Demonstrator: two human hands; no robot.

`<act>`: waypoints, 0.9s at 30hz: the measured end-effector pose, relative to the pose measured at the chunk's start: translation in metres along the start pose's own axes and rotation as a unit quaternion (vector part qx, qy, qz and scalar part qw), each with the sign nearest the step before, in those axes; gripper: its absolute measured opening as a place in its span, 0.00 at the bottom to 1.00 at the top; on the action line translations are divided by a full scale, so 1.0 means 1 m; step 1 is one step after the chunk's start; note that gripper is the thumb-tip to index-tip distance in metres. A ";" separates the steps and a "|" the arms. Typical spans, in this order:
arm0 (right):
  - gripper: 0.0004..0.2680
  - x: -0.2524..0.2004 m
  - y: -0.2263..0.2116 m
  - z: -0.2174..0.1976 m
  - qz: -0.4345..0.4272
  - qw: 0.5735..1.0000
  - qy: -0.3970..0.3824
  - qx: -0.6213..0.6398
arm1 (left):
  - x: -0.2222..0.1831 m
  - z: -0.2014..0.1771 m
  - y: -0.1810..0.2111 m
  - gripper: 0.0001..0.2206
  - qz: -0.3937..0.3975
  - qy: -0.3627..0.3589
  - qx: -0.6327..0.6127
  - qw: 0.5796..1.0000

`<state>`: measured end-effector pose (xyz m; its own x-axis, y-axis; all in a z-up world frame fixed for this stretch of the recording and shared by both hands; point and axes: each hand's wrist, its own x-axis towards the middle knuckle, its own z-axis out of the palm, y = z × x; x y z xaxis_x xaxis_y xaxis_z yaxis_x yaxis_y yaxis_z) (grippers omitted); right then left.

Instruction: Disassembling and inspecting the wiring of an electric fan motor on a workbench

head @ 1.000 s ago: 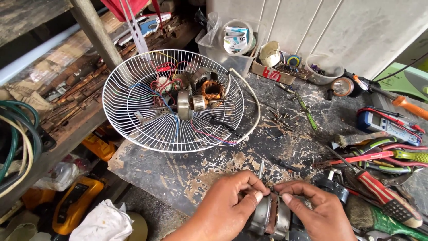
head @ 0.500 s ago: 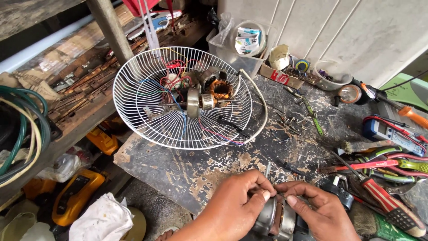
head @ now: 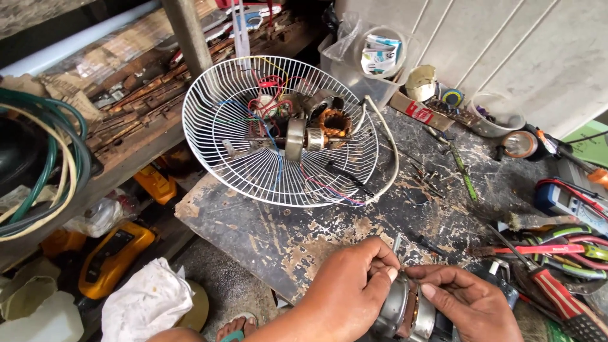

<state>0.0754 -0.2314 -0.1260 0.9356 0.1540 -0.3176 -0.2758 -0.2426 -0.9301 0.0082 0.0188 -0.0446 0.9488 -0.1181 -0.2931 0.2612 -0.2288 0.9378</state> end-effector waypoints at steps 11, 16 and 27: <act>0.13 -0.037 0.002 0.011 -0.120 0.991 -0.027 -0.045 | 0.009 -0.003 -0.005 0.06 -0.028 -0.008 0.005 1.000; 0.15 -0.046 -0.009 0.014 -0.143 0.986 -0.025 -0.077 | 0.011 -0.002 0.004 0.07 -0.024 0.006 0.023 0.999; 0.16 -0.045 -0.011 0.013 -0.118 0.985 -0.047 -0.118 | 0.029 0.003 0.002 0.03 -0.028 0.000 0.109 0.994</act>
<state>0.0332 -0.2229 -0.1034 0.9401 0.3176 -0.1243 0.0155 -0.4038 -0.9147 0.0353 0.0121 -0.0518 0.9336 -0.1001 -0.3441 0.2689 -0.4391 0.8572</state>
